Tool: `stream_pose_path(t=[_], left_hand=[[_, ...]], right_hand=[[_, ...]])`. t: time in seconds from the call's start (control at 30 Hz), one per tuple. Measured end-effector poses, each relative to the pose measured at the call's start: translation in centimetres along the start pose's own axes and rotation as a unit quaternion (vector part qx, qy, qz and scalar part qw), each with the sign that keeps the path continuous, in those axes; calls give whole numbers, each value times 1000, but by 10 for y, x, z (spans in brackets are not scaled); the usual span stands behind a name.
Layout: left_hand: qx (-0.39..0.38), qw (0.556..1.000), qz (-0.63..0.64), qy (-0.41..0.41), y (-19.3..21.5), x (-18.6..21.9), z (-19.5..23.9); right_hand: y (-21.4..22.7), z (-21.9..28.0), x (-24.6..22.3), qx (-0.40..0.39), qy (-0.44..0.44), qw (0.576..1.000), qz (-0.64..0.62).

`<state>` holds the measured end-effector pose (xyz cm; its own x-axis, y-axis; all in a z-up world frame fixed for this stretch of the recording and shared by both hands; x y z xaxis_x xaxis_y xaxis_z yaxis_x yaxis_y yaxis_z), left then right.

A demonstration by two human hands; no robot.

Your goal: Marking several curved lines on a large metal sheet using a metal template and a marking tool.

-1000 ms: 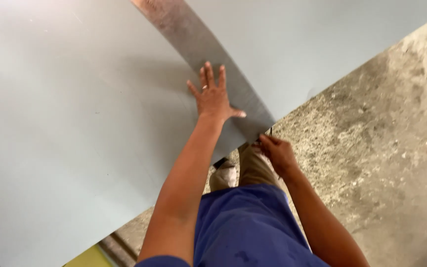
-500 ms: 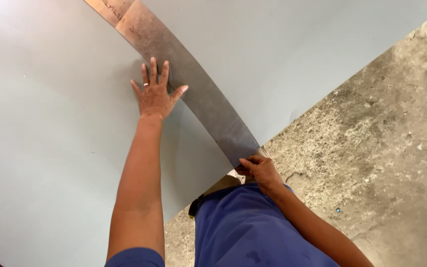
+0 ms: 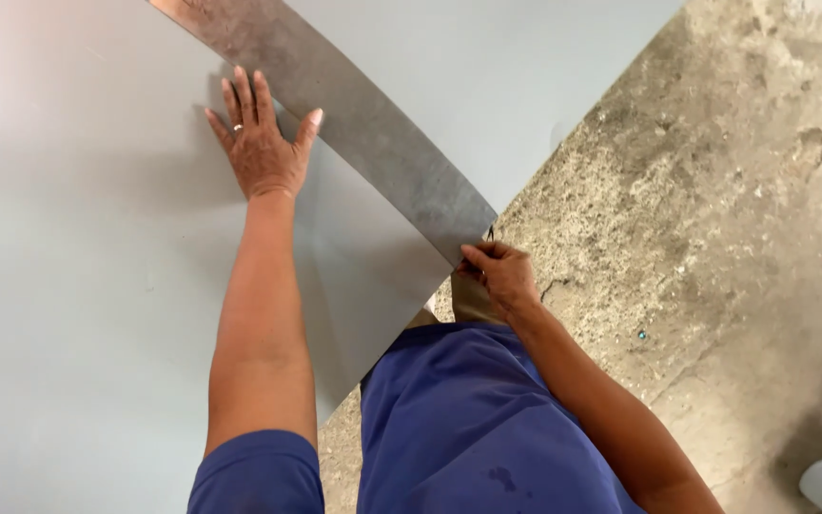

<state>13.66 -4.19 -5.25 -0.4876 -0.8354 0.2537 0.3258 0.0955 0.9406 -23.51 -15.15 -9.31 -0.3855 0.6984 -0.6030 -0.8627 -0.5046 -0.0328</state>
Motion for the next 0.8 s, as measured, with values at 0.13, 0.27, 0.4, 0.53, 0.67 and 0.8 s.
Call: stream_pose_path(t=[0.13,0.27,0.4,0.53,0.67,0.8], left_hand=[[-8,1000,0,-1,2,-3,-1],[-12,1000,-9,0,4,2,-2],[-16,1000,-21,2,2,-1,3],[-1,999,-41,-3,5,0,-2],[-9,998,-64,13,8,-1,-5],[-38,996,-73,21,0,3,-9]], right_hand=[[-5,-5,9,6,30,999,-30],[-8,-4,11,24,44,994,-96],[-6,-2,22,23,73,993,-87],[-7,-4,20,20,55,992,-109],[-10,-9,14,14,58,996,-59],[-8,-9,10,14,75,995,-70]])
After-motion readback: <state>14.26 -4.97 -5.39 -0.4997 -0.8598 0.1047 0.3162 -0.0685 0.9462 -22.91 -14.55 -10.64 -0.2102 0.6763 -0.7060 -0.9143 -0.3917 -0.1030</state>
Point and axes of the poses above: each hand's wrist, its own z-axis away from the middle knuckle, its own y-axis out of the back of the hand, x = y × z, the point moved 3 cm from there along -z, towards the middle knuckle
